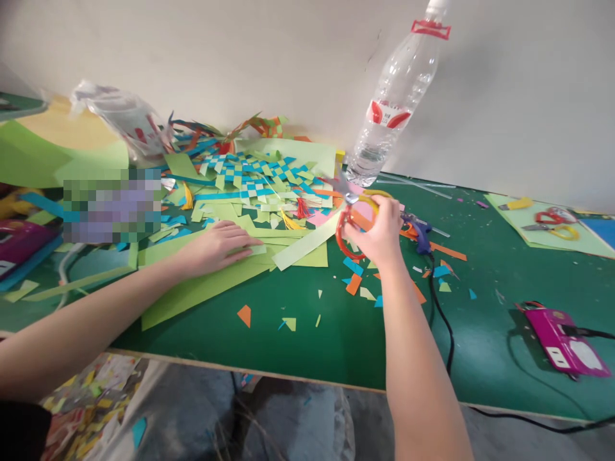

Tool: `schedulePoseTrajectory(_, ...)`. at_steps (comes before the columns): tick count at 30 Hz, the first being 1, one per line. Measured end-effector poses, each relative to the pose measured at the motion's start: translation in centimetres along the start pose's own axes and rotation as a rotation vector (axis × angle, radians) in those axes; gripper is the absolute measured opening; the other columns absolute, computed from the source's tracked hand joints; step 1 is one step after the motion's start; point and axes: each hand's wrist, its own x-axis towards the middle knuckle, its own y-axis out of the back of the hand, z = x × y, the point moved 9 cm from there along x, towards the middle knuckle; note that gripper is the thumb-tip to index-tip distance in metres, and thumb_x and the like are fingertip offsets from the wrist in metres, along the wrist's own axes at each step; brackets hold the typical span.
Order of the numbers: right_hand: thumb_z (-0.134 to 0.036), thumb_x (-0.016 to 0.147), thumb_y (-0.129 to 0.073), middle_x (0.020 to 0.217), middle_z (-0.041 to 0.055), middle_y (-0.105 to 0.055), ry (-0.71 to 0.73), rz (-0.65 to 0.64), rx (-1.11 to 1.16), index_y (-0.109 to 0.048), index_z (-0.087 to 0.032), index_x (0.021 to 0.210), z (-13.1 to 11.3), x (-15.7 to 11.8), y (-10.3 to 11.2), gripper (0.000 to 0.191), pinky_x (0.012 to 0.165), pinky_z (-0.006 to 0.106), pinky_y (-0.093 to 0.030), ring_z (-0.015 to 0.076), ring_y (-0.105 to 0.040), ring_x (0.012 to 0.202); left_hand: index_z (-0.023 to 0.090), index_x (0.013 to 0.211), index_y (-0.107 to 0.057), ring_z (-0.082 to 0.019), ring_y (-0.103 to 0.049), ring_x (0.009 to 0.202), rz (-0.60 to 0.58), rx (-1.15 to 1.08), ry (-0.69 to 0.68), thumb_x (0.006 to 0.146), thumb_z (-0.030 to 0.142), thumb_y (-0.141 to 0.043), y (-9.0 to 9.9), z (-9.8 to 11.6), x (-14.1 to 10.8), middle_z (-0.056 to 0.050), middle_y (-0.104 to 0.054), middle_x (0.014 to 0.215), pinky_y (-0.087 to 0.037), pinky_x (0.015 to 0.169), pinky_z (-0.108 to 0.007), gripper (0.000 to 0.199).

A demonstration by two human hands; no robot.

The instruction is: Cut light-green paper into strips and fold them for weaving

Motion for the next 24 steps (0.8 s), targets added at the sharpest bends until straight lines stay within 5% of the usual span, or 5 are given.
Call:
schedulePoseTrajectory(3,-0.037,0.070,-0.075,0.123,0.0127,-0.055,0.185,-0.307,0.074,-0.053,-0.022,0.119,-3.4,-1.1,-2.4,0.056,0.105,0.053,-0.043,0.0325,-0.051,0.123,0.019,0.116,-0.070,-0.019,-0.065,0.088,0.014,-0.022,0.020,0.105,0.034,-0.039,0.2,-0.4,0.0,-0.008,-0.072,0.095,-0.044,0.088,-0.036,0.036)
schedulePoseTrajectory(8,-0.037,0.072,-0.075,0.128,0.0093,-0.057,0.199,-0.660,0.092,-0.058,-0.026,0.115,-5.7,-3.5,-5.5,0.048,0.103,0.054,-0.046,0.0318,-0.054,0.121,0.020,0.115,-0.070,-0.020,-0.064,0.093,0.008,-0.017,0.026,0.105,0.032,-0.038,0.0,-0.8,0.0,-0.009,-0.072,0.103,-0.043,0.089,-0.036,0.035)
schedulePoseTrajectory(24,-0.030,0.072,-0.073,0.132,0.0072,-0.060,0.168,-0.745,0.146,-0.064,-0.028,0.117,-4.9,-3.6,-5.4,0.046,0.103,0.053,-0.049,0.0301,-0.055,0.125,0.019,0.111,-0.065,-0.021,-0.060,0.105,0.009,-0.038,0.028,0.105,0.033,-0.039,-0.3,-0.8,0.0,-0.008,-0.068,0.110,-0.042,0.094,-0.036,0.029)
